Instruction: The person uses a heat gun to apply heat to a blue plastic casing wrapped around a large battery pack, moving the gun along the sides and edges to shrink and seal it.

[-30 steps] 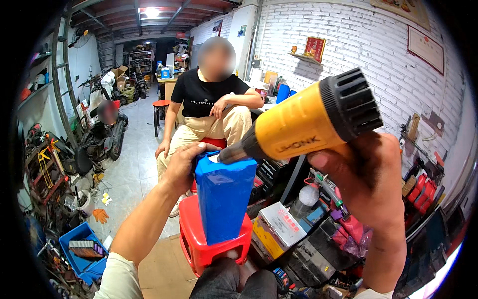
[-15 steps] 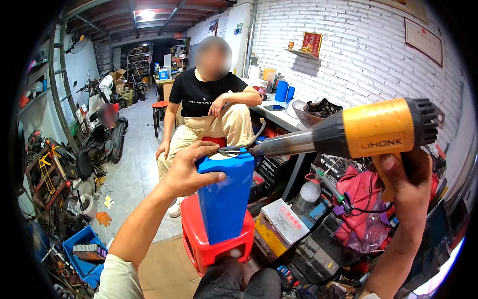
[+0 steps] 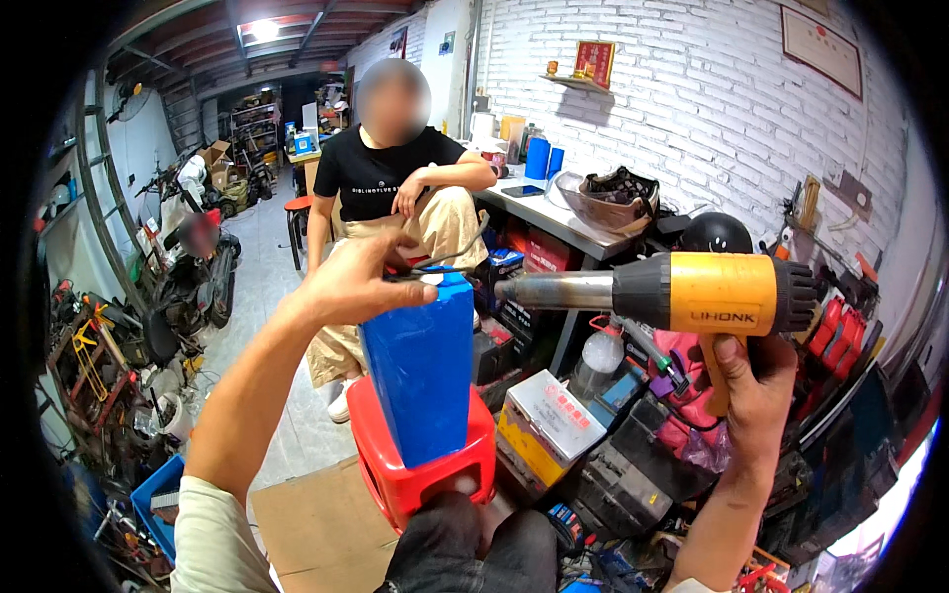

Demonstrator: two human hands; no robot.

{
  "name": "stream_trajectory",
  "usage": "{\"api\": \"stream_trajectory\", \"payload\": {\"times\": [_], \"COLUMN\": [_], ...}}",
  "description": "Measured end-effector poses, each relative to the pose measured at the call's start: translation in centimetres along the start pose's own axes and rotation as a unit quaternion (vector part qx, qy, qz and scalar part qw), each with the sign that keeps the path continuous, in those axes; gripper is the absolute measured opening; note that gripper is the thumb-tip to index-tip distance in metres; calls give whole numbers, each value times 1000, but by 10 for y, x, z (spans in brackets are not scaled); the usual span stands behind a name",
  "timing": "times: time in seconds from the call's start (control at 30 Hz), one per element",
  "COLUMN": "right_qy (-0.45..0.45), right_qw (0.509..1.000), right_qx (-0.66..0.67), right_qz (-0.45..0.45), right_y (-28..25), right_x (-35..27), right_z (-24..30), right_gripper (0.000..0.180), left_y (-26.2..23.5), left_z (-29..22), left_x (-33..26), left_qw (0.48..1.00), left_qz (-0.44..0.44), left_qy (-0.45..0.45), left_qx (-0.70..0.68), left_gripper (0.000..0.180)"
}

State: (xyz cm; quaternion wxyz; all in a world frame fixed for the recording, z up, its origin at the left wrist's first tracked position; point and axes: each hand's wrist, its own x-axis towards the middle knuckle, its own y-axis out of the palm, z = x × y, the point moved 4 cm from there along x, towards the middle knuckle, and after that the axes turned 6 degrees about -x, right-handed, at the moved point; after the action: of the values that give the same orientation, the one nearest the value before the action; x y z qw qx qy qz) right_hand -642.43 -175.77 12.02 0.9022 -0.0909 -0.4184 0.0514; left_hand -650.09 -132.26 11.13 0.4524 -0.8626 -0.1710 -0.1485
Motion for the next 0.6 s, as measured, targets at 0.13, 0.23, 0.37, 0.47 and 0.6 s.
{"api": "stream_trajectory", "payload": {"times": [0.13, 0.23, 0.37, 0.47, 0.6], "right_qy": [13, 30, 60, 79, 88], "right_qw": [1000, 999, 996, 996, 994], "right_qx": [14, 9, 55, 44, 62], "right_qz": [-20, -30, -40, -20, -12], "right_y": [8, 4, 15, 15, 22], "right_x": [-6, -10, -17, -16, -17], "right_z": [-15, -28, -30, -42, -51], "right_gripper": [44, 44, 40, 40, 42], "left_y": [8, 19, 22, 21, 25], "left_z": [-25, -32, -19, -10, 4], "left_x": [20, 27, 28, 33, 31], "left_qw": [994, 989, 992, 993, 997], "left_qz": [7, 2, -38, -26, -75], "left_qy": [8, -3, 33, 22, -5], "left_qx": [111, 146, 115, 109, -29], "left_gripper": [83, 67, 40, 41, 50]}}
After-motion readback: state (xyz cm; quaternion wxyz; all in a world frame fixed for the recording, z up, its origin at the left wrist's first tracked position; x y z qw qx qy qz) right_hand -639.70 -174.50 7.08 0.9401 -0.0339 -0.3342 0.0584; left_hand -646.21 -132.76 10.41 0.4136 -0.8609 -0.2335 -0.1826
